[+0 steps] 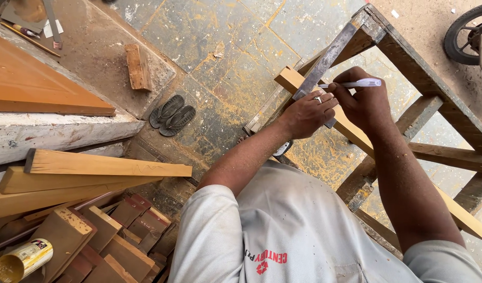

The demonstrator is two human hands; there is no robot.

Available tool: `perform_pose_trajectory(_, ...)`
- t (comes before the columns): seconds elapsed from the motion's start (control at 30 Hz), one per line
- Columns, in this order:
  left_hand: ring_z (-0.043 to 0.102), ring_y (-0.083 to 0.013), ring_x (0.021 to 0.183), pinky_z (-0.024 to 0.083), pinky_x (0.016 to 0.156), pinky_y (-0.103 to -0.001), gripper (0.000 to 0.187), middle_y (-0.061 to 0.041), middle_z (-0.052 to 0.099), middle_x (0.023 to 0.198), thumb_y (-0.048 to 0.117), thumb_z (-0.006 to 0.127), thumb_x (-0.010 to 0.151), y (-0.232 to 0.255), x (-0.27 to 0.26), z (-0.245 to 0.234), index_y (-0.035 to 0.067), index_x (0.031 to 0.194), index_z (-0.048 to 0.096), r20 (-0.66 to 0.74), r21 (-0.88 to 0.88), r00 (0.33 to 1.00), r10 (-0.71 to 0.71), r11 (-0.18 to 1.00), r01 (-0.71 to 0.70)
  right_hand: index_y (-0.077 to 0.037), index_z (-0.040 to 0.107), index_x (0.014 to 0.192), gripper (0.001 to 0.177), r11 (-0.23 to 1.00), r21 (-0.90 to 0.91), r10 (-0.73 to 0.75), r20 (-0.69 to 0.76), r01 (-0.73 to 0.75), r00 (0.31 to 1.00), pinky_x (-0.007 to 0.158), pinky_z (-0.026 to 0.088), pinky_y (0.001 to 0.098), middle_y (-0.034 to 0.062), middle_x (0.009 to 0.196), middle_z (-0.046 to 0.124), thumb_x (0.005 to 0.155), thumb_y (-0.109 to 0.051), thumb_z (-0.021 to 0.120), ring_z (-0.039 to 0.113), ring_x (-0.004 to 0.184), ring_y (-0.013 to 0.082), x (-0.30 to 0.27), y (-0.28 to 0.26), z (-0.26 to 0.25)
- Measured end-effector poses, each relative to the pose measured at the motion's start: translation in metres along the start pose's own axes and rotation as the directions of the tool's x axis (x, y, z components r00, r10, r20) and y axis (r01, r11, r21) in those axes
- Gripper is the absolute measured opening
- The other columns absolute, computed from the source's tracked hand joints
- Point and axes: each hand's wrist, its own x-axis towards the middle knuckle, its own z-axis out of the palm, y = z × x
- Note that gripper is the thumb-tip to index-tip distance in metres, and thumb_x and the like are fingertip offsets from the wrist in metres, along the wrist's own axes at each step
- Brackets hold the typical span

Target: Measuring and marking a wooden piece using a tape measure and a square tool.

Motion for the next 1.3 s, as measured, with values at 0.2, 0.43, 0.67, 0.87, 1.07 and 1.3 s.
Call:
perform_pose_trajectory(0.2,0.053,-0.0242,0.134,0.04,0.118,-0.043,0.014,-0.011,0.06,0.129,0.008,0.062,0.093,-0.003,0.002,-0.015,0.005,0.106,0.06,0.06,-0.048,0.998,-0.006,0.999,0.009,-0.001,0.068,0.102,0.019,0.998,0.042,0.038,0.034,-0.039,0.999,0.069,0.057,0.0344,0.0116,0.092,0.074,0.101,-0.017,0.077,0.074,0.085,0.0206,0.019,0.0,0.013)
perform_pose_trajectory(0.43,0.061,-0.0263,0.123,0.042,0.115,-0.043,0.018,-0.014,0.066,0.117,0.008,0.06,0.092,-0.006,0.004,-0.005,0.003,0.108,0.059,0.2,-0.047,0.98,0.0,0.999,0.009,-0.001,0.069,0.102,0.02,0.997,0.062,0.048,0.116,-0.056,0.992,0.07,0.057,0.0354,0.0118,0.09,0.073,0.101,-0.019,0.076,0.073,0.084,0.0208,0.043,0.006,0.03)
perform_pose_trajectory(0.67,0.062,-0.0265,0.12,0.041,0.111,-0.047,0.02,-0.016,0.066,0.122,0.009,0.055,0.094,-0.007,0.0,0.017,0.003,0.114,0.056,0.083,-0.052,0.996,-0.015,0.998,0.02,-0.004,0.07,0.1,0.021,0.942,0.143,0.245,0.324,-0.304,0.914,0.073,0.058,0.0349,0.0098,0.089,0.075,0.099,-0.025,0.072,0.073,0.084,0.0175,0.065,0.002,0.039)
perform_pose_trajectory(0.87,0.064,-0.021,0.122,0.048,0.118,-0.04,0.02,-0.01,0.064,0.123,0.004,0.05,0.104,-0.004,0.004,-0.005,0.006,0.122,0.057,0.411,-0.055,0.91,-0.06,0.994,0.09,-0.01,0.072,0.106,0.015,0.874,-0.486,0.112,0.265,0.033,0.958,0.066,0.06,0.0412,0.0122,0.086,0.074,0.106,-0.024,0.07,0.072,0.078,0.0269,0.06,-0.021,0.044)
perform_pose_trajectory(1.07,0.062,-0.017,0.123,0.056,0.108,-0.035,0.02,-0.007,0.061,0.126,-0.001,0.056,0.105,-0.004,-0.006,0.042,0.006,0.123,0.055,0.023,-0.316,0.987,-0.159,0.935,0.158,-0.009,0.069,0.113,0.01,0.992,0.126,-0.022,0.091,0.011,0.996,0.075,0.062,0.0336,0.0092,0.097,0.075,0.106,-0.015,0.066,0.075,0.087,0.0194,0.024,-0.018,0.026)
perform_pose_trajectory(1.3,0.069,-0.0221,0.095,0.06,0.086,-0.038,0.045,-0.005,0.062,0.108,0.017,0.082,0.09,0.076,0.056,-0.043,0.011,0.121,0.05,-0.088,-0.781,0.907,-0.413,0.593,0.194,0.0,0.038,0.137,0.026,0.936,0.353,0.197,-0.499,-0.011,0.844,0.092,0.058,0.0352,0.0204,0.137,0.061,0.117,-0.003,0.055,0.067,0.113,0.023,-0.086,0.072,-0.003)
